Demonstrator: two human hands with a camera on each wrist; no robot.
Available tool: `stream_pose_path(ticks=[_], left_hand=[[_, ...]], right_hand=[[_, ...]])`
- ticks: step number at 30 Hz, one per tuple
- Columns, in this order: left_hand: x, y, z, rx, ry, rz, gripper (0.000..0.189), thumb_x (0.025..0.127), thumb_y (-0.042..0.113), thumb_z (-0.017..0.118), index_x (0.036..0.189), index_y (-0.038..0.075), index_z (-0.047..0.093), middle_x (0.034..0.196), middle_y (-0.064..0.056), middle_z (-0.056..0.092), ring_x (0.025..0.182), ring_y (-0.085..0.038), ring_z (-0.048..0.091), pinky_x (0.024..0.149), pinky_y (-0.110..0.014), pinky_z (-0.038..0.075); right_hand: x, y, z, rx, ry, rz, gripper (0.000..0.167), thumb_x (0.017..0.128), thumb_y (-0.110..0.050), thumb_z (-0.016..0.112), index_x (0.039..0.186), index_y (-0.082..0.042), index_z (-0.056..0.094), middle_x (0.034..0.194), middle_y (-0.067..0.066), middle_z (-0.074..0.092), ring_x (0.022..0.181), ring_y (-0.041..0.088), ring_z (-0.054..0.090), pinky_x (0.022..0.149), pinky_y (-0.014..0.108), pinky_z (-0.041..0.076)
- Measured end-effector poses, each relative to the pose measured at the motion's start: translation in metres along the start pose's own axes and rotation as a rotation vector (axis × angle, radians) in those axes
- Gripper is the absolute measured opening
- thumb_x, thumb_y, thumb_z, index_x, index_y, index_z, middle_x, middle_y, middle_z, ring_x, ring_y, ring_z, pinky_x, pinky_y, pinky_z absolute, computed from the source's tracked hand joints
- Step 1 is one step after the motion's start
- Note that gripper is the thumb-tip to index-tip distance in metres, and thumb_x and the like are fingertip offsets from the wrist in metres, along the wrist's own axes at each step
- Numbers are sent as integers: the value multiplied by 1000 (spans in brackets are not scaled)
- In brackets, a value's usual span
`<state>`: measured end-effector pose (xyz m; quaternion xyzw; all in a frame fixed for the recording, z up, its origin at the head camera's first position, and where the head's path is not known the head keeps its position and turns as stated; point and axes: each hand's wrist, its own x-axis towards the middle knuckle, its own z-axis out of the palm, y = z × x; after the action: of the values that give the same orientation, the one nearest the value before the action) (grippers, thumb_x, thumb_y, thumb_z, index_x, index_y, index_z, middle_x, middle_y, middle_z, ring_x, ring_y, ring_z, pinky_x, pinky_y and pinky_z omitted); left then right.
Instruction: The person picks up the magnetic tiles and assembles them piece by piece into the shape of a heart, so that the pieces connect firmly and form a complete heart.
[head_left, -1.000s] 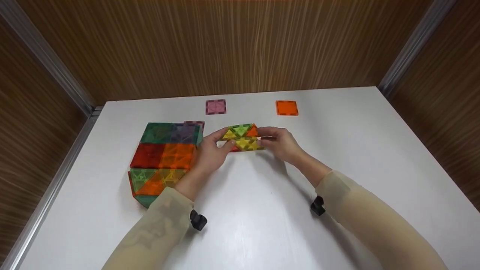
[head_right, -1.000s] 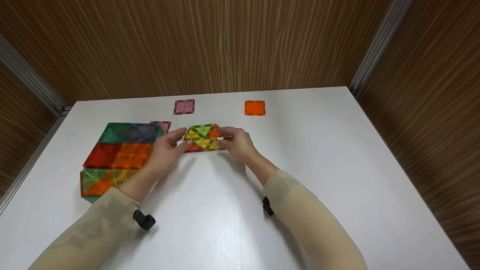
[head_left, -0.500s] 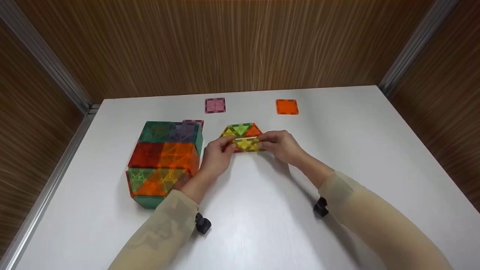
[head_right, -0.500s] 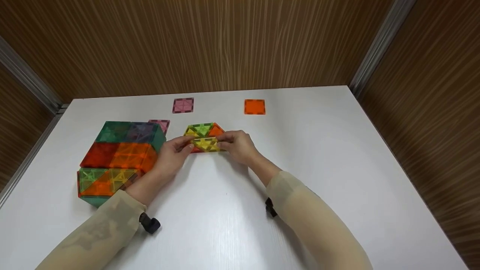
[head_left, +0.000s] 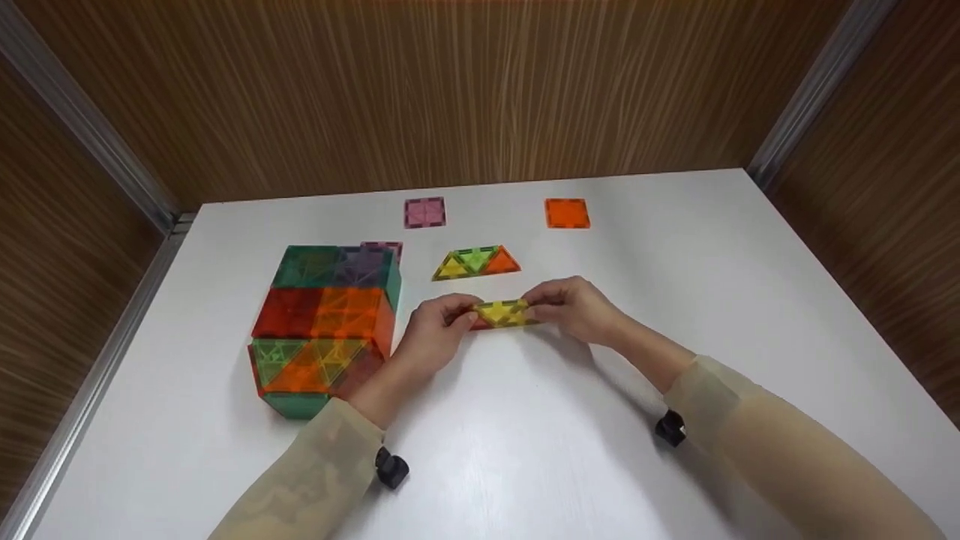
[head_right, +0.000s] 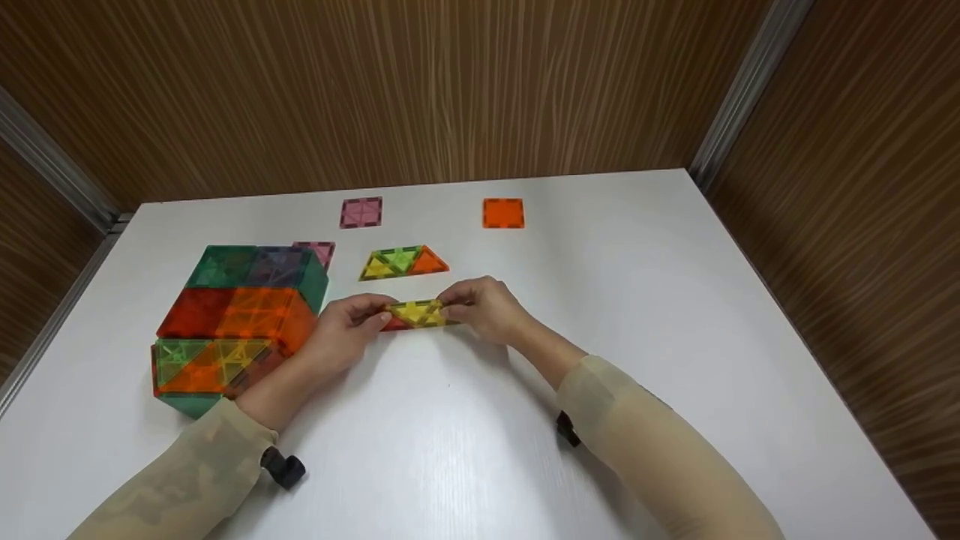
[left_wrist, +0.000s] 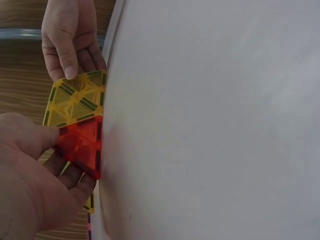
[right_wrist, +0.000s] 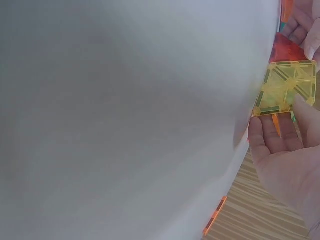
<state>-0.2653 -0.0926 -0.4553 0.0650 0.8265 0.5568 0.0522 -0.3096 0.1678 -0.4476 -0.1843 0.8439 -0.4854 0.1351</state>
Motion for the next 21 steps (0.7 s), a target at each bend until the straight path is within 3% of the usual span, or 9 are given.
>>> stream_pose_path(ticks=[17, 21], left_hand=[[-32, -2, -3, -43, -200, 30, 22, 107, 10, 65, 123, 17, 78, 122, 2, 74, 120, -21, 62, 110, -40, 51], [-41, -2, -2, -53, -230, 21, 22, 106, 12, 66, 123, 18, 79, 122, 3, 74, 120, -20, 63, 110, -40, 52]], right_hand=[[-37, 2, -5, -49, -157, -26, 19, 99, -10, 76, 117, -11, 81, 108, 2, 79, 100, 22, 65, 85, 24, 56], [-45, 3, -5, -39, -190, -35, 17, 99, -12, 77, 115, -12, 82, 105, 0, 79, 99, 22, 65, 81, 23, 55]])
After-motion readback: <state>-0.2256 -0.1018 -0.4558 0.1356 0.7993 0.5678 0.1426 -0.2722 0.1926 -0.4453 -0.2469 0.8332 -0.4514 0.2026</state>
